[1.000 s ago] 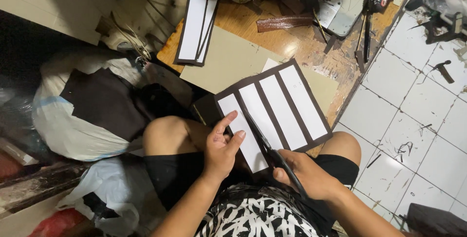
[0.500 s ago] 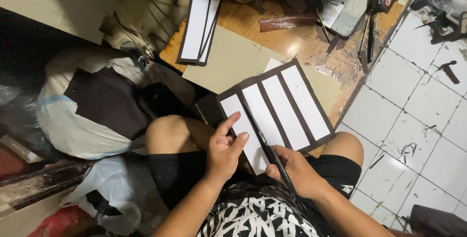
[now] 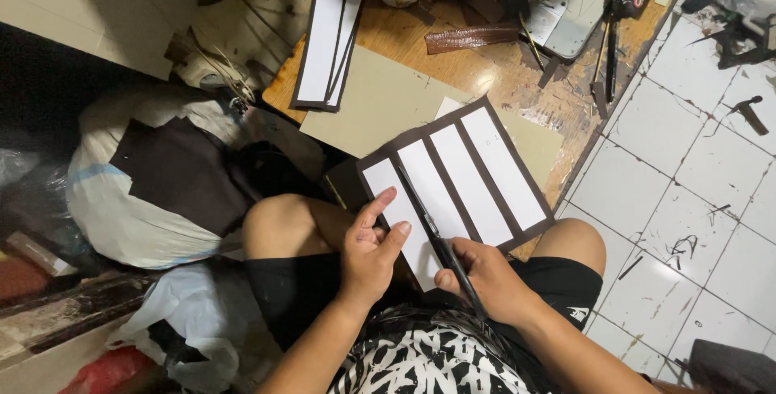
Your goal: Cutting out leather patterns from a paper template using scissors
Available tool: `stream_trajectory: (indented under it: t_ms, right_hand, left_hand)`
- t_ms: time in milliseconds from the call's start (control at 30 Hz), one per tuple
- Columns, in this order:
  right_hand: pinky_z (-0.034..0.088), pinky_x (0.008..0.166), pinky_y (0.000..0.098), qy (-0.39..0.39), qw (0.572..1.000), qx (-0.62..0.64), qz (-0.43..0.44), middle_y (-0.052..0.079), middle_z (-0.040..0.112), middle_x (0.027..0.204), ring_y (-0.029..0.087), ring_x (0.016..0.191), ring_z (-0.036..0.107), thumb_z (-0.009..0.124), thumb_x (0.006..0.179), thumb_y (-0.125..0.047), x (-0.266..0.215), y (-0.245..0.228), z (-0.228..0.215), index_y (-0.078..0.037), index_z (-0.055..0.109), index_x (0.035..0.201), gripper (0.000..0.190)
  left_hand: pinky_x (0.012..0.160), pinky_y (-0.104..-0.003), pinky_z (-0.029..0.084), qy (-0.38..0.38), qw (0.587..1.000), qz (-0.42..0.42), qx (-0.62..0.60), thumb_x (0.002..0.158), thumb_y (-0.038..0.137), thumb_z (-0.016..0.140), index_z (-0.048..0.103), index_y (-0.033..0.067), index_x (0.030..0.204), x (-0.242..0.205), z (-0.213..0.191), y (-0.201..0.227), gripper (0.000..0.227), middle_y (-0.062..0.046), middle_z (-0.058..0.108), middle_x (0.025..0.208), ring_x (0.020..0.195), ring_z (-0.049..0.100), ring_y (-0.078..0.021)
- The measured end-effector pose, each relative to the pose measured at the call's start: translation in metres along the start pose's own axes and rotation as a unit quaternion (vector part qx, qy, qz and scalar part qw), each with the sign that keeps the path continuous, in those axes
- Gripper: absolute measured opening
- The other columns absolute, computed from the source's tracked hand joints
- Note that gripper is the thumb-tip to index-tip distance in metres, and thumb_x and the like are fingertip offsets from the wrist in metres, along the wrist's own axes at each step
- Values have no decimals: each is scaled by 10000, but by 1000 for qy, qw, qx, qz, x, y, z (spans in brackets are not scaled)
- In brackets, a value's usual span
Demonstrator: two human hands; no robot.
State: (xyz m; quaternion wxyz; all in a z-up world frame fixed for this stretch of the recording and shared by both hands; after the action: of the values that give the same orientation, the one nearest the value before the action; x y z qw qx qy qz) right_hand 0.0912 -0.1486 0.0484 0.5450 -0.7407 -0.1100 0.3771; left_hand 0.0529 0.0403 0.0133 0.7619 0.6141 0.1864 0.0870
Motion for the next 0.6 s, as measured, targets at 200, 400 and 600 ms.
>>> stream_trajectory:
  t_ms: [200,400,600]
  right_hand:
    - [305,559,290,-8,1000,2,10,-41,431,713,96,652,381,688,829,-608,9,-4,2,-120,548,805,508]
    - [288,523,280,1,1000,16,-10,-47,421,663,96,596,358,724,839,-548,10,-3,3,-113,603,803,452]
    - [297,544,285,13,1000,-4,-2,-44,393,688,93,631,366,743,862,-523,17,-1,3,-132,513,769,463]
  left_hand:
    - [489,-152,322,7,1000,-1,-3,898,138,706,570,1,1403,-2,0,2,541,-87,600,1486,526,356,4]
    - [482,-131,317,-2,1000,1,4,915,131,692,548,-4,1422,-4,1,9,544,-96,579,1511,523,332,7]
    - [530,-141,356,0,1000,-1,-6,904,146,702,553,8,1425,-4,-1,-1,560,-94,594,1496,550,364,1]
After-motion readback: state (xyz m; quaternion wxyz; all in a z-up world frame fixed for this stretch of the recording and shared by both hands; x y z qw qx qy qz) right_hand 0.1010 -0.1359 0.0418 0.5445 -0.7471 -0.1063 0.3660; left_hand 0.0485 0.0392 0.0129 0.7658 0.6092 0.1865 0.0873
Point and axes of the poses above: each hand's wrist, its own x-axis towards the middle knuckle, its own z-axis out of the palm, y = z × x, the point moved 3 cm from there along x, towards the middle knuckle
